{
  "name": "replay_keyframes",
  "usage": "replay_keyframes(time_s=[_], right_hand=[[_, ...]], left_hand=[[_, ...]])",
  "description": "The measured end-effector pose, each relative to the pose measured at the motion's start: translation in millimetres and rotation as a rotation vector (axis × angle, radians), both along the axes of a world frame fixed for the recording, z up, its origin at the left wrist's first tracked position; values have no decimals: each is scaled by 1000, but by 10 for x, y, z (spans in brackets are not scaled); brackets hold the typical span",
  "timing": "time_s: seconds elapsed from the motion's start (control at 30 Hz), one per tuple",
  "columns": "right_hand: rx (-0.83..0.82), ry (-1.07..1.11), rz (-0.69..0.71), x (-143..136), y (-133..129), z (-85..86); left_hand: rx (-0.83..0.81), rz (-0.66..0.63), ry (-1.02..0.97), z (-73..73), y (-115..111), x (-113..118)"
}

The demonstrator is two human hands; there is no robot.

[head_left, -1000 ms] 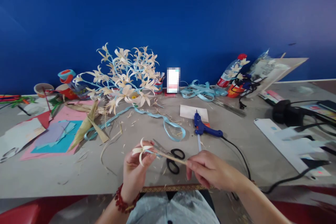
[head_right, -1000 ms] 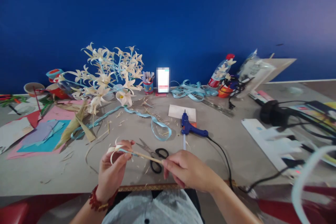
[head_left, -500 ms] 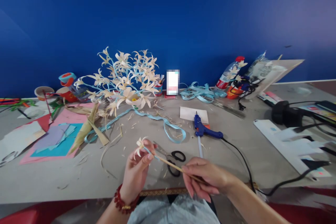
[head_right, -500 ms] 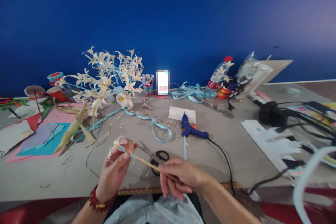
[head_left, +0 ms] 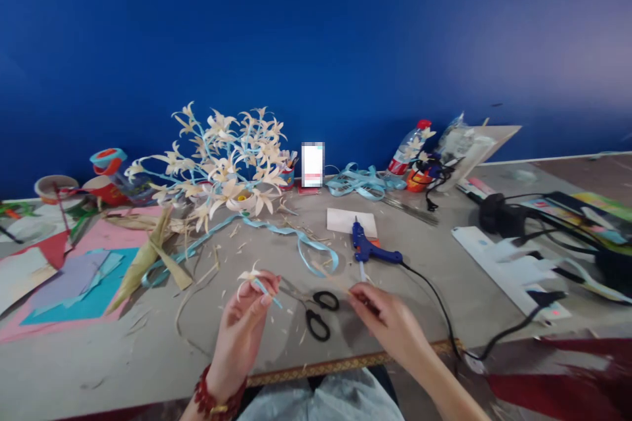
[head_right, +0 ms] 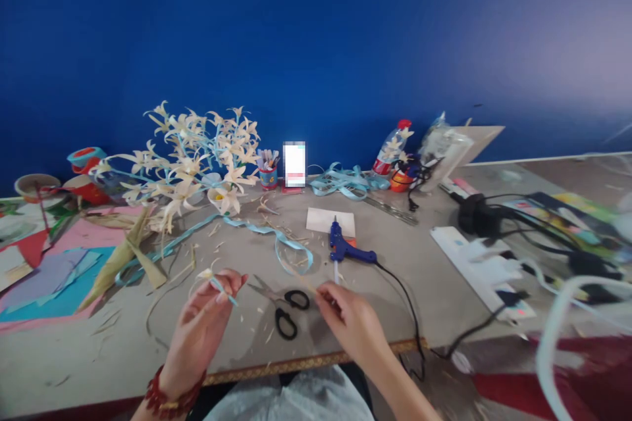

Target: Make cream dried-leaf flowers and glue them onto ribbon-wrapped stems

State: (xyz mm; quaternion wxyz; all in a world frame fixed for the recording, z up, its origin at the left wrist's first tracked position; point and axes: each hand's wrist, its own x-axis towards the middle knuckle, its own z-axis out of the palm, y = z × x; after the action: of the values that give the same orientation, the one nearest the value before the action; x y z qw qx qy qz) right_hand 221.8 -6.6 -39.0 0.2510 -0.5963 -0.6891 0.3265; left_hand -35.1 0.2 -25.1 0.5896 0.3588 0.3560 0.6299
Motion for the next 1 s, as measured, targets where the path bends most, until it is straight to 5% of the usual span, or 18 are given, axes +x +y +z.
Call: replay_keyframes(time_s=[0.1,0.23,0.5,0.67,0.8,1.0], right_hand=[[246,-251,-212,257,-21,-67],[328,-363,-239,475,-85,-186],[278,-540,-212,178,341,-52],[553,-210,-68,-290,477,342],[368,73,195,-774,291,570],[200,358,138,-1145,268,532]], left_hand=[[-44,2,-10,-17,-9,-46],[-77,2,6,-10,31,-90],[-105,-60,73,92,158,-77],[-138,-20,59,139,213,-44],[-106,30,4,174,241,3],[-146,18,-40,172,235,26]])
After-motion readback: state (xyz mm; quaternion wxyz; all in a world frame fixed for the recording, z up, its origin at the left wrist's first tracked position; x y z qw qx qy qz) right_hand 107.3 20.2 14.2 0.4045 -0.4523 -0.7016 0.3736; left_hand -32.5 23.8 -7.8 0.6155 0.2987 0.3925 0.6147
